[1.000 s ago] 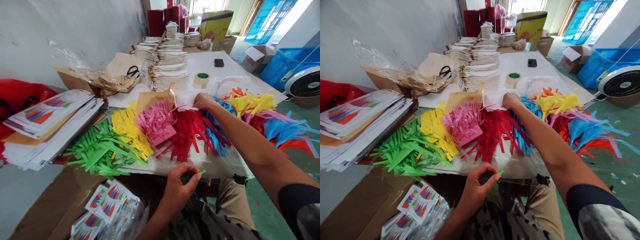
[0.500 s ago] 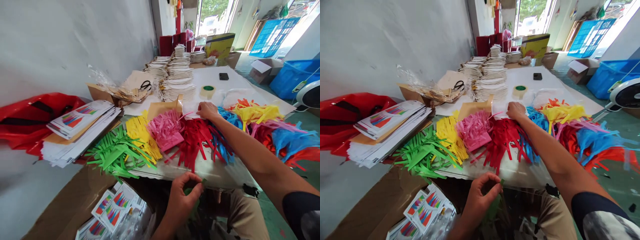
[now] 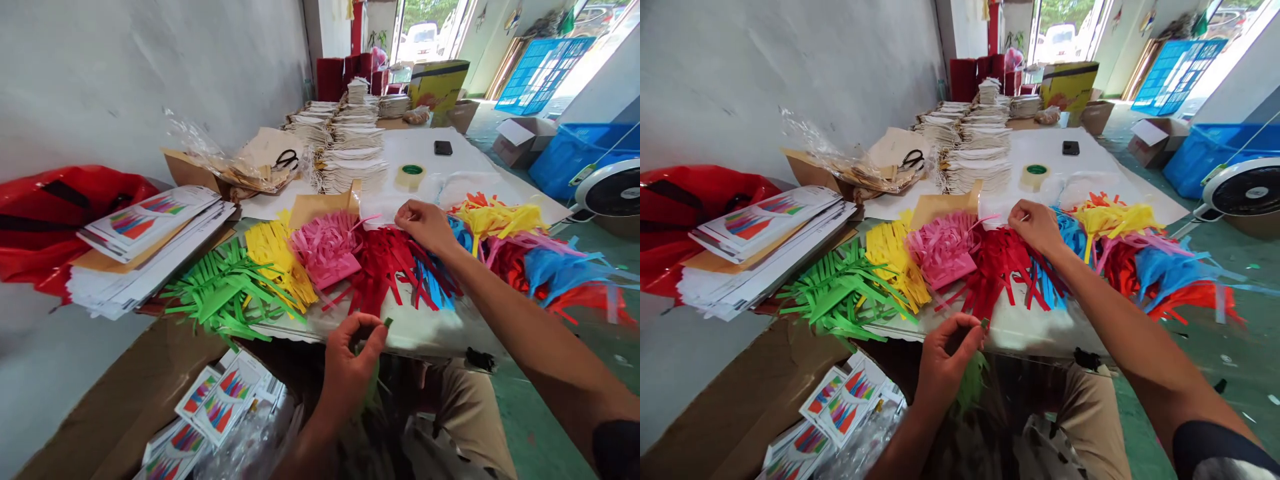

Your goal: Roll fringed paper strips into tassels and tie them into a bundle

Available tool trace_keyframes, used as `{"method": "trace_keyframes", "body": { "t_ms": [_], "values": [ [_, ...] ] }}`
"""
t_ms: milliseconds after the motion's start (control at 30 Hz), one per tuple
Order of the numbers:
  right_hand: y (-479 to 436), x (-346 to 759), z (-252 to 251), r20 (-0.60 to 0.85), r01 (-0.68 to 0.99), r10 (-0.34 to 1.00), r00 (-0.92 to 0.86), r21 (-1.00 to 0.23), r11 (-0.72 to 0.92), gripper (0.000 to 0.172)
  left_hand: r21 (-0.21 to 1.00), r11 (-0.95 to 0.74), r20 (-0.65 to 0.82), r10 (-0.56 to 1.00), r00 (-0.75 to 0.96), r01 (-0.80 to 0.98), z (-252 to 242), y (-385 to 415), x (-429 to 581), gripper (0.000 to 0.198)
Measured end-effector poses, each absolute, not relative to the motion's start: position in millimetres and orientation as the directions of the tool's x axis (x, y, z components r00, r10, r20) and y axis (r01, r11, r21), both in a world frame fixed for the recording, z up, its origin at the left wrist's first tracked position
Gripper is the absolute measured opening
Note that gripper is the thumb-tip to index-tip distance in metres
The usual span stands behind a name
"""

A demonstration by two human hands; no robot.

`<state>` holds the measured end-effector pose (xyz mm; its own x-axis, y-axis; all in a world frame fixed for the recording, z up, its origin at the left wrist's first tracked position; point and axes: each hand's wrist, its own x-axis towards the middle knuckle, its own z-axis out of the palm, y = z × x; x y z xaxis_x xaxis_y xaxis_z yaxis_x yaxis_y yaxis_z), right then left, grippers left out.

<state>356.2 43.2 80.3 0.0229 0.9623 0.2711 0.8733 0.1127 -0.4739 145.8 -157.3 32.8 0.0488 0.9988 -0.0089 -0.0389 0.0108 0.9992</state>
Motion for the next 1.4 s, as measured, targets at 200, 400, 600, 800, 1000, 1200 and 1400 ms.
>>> {"method": "trace_keyframes", "body": {
  "t_ms": [200,400,600,800,1000,1200,1400],
  "values": [
    [-113,349,80,0.222,0.325,0.956,-0.194,-0.904,0.276,0.02,0.969,-0.226,0.232,0.971,-0.05,0.102,39,-166,156,0.014],
    [-156,361,74,0.163,0.24,0.961,-0.222,-0.947,0.216,0.019,0.9,-0.385,0.392,0.92,0.008,0.205,45,-178,169,0.007],
    [-166,369,74,0.187,0.189,0.972,-0.142,-0.959,0.212,0.02,0.873,-0.432,0.434,0.9,0.042,0.226,47,-182,176,0.006],
    [-176,371,68,0.2,0.201,0.968,-0.15,-0.953,0.228,0.018,0.879,-0.413,0.41,0.91,0.064,0.239,47,-187,177,0.008],
    [-180,373,68,0.195,0.214,0.969,-0.154,-0.95,0.225,0.016,0.871,-0.434,0.422,0.901,0.1,0.232,49,-189,179,0.006],
    [-158,375,71,0.151,0.127,0.98,-0.129,-0.978,0.167,0.023,0.859,-0.446,0.426,0.895,0.135,0.249,51,-162,190,0.007],
    [-111,388,65,0.216,0.147,0.965,-0.15,-0.96,0.238,0.028,0.932,-0.327,0.308,0.942,0.136,0.156,44,-108,208,0.011]
  ]
}}
